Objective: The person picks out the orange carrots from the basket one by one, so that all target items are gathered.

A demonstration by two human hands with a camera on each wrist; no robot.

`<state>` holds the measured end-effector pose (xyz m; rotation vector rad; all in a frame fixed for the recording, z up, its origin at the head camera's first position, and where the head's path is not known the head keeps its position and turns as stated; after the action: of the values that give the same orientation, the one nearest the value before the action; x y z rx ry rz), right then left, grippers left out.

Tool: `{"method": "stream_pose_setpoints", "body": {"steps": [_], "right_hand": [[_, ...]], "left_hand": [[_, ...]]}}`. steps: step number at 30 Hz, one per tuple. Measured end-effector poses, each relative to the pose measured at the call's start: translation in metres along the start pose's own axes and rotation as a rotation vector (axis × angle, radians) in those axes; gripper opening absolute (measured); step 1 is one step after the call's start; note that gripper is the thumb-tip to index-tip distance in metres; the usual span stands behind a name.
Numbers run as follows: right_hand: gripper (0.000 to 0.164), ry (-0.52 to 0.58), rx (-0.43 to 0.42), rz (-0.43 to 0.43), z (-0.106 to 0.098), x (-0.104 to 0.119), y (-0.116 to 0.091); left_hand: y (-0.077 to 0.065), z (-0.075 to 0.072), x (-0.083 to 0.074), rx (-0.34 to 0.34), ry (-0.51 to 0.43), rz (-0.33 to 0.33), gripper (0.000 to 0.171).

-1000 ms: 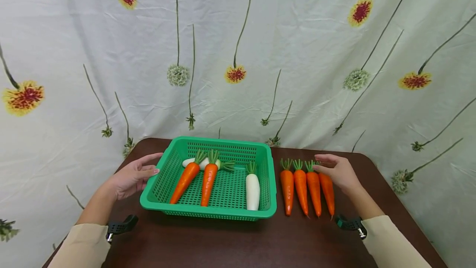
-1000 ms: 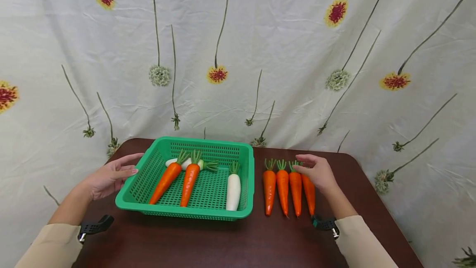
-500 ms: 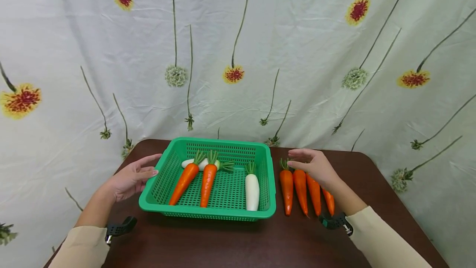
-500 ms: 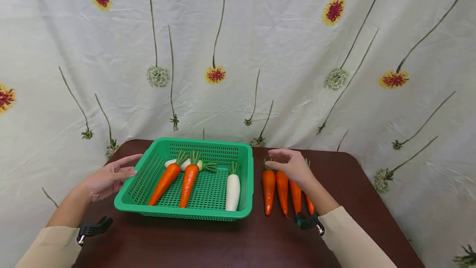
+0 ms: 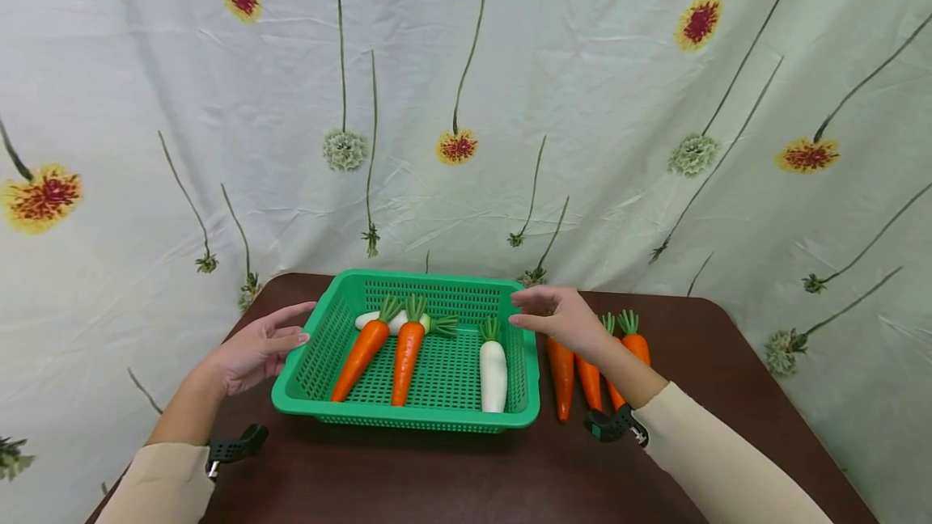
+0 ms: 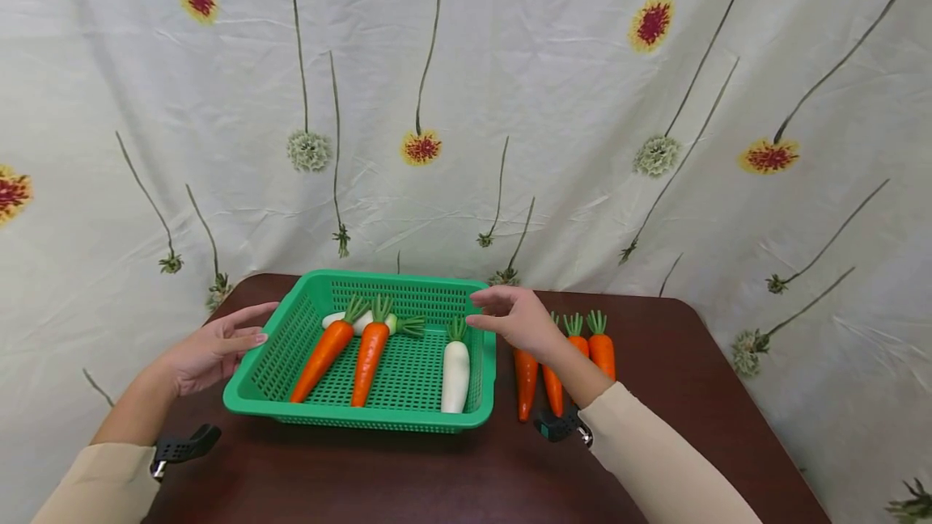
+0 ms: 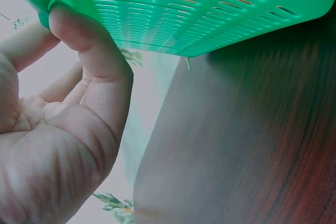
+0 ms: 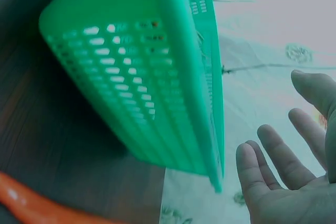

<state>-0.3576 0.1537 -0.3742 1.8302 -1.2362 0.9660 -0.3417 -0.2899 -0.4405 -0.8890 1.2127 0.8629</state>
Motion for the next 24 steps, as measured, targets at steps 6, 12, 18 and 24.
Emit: {"method": "stream_pose_setpoints", "body": {"steps": [6, 12, 18, 24], "right_hand": [[0.048, 0.007, 0.086, 0.03, 0.02, 0.012, 0.01], [0.048, -0.044, 0.165, 0.082, 0.037, 0.021, 0.021], [0.053, -0.057, 0.201, 0.09, 0.055, 0.034, 0.034], [0.051, -0.027, 0.178, 0.101, 0.07, 0.045, 0.046]], "left_hand": [[0.0, 0.0, 0.0, -0.007, 0.002, 0.001, 0.071], [0.0, 0.0, 0.001, 0.004, 0.001, -0.01, 0.073], [0.0, -0.001, 0.0, -0.004, 0.007, -0.002, 0.072], [0.0, 0.0, 0.0, 0.0, 0.005, -0.009, 0.071]]}}
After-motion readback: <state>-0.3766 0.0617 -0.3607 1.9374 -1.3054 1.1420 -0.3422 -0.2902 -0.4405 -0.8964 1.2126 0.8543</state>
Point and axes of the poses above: each hand's wrist, its own y-axis towards the middle knuckle, its own z-axis out of the palm, x = y × z, the point moved 7 cm from there along y, towards the middle knuckle, and after that the axes turned 6 degrees about -x, right-handed, at the moved point
